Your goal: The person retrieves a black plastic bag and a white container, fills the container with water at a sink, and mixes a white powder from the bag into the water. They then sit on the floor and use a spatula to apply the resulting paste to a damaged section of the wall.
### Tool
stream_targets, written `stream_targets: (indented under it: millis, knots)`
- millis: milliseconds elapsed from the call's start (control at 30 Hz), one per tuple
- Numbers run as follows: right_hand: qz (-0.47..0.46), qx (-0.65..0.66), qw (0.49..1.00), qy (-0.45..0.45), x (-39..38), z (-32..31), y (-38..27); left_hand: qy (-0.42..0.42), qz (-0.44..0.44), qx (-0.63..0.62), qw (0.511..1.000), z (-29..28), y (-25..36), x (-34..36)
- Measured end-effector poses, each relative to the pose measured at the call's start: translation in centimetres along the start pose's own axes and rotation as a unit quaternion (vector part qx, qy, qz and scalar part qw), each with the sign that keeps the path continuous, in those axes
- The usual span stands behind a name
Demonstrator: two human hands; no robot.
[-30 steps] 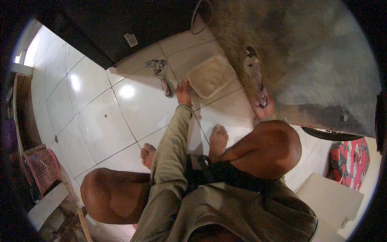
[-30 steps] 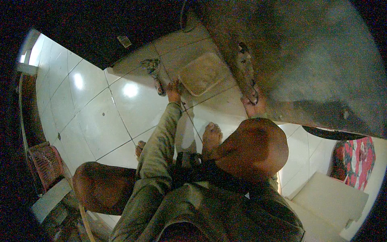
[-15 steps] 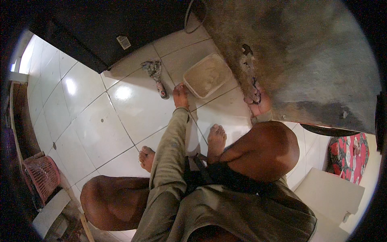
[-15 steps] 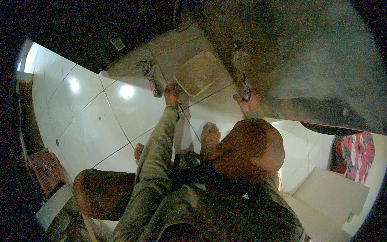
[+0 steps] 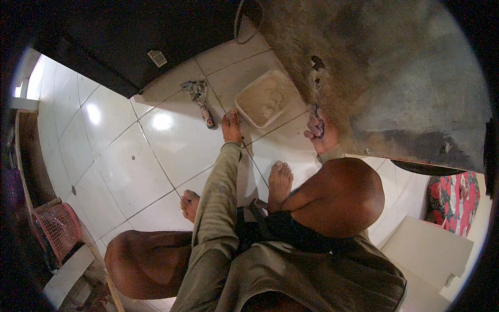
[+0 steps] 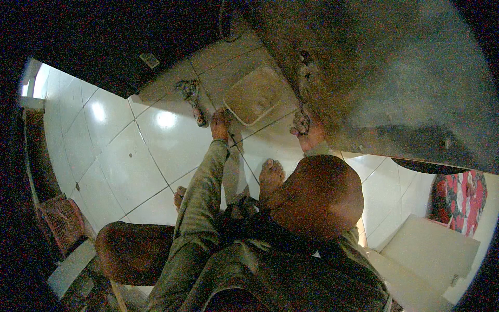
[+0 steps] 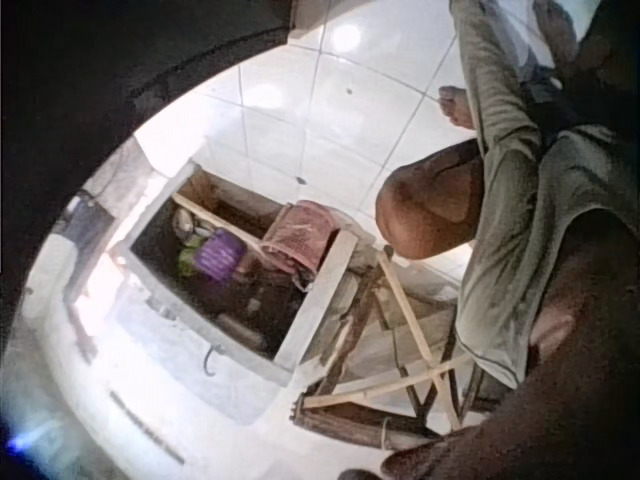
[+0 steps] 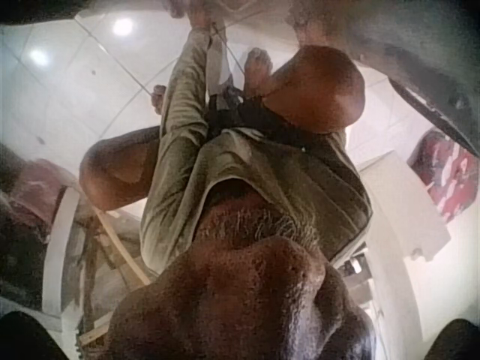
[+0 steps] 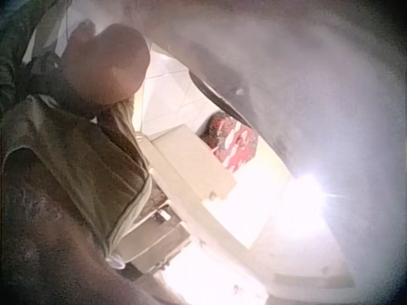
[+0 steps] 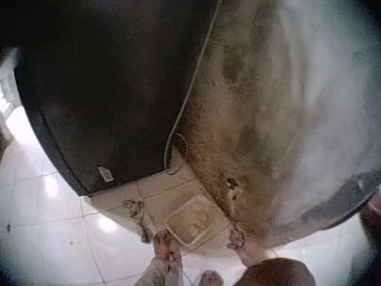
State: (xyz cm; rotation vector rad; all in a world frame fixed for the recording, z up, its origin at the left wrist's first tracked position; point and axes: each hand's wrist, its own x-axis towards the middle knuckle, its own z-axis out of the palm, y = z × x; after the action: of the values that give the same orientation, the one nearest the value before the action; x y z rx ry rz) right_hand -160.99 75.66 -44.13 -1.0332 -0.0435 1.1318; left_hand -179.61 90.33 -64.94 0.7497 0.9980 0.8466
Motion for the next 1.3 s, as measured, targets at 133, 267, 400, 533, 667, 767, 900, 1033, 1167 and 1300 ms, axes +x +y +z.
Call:
stream_targets:
  millis: [133,267,400,533,667,767,900,1033,1167,1300]
  knots:
    - [0.007,-0.027,1.0,-0.002,3.1,1.8,0.6,0.006,0.049,-0.054,0.997,-2.4,-2.3,2.3]
    - [-0.009,-0.04,0.999,0.023,3.1,1.8,0.1,0.03,0.031,-0.085,0.995,-2.2,-2.7,2.6]
    - [-0.022,-0.013,1.0,-0.007,1.7,-1.1,-0.4,0.032,0.03,0.02,0.999,-1.9,-2.0,1.4]
    - [-0.021,0.075,0.995,-0.059,1.6,-4.6,-1.0,0.012,0.025,-0.034,0.999,-0.5,-0.4,-0.1]
    - [-0.008,0.118,0.986,-0.113,1.6,-6.5,-1.6,0.028,0.005,-0.027,0.999,-0.5,0.6,-0.2]
    - [-0.024,0.074,0.995,-0.056,-0.5,-5.1,-1.2,0.028,0.017,-0.035,0.999,-0.4,0.4,-0.4]
    - [0.012,0.034,0.999,-0.021,-2.8,-2.7,-0.8,0.027,0.02,0.036,0.999,-1.5,-0.5,0.6]
    - [-0.011,-0.012,0.996,0.092,0.0,-1.9,-0.6,-0.041,0.013,0.036,0.998,-1.2,-0.7,0.5]
    - [-0.023,0.021,0.997,0.074,2.0,-0.3,-1.5,-0.013,0.081,0.024,0.996,-3.1,-2.1,2.8]
    - [-0.032,0.059,0.998,-0.007,0.6,-1.8,-1.7,-0.003,0.071,-0.075,0.995,-2.6,-2.7,2.0]
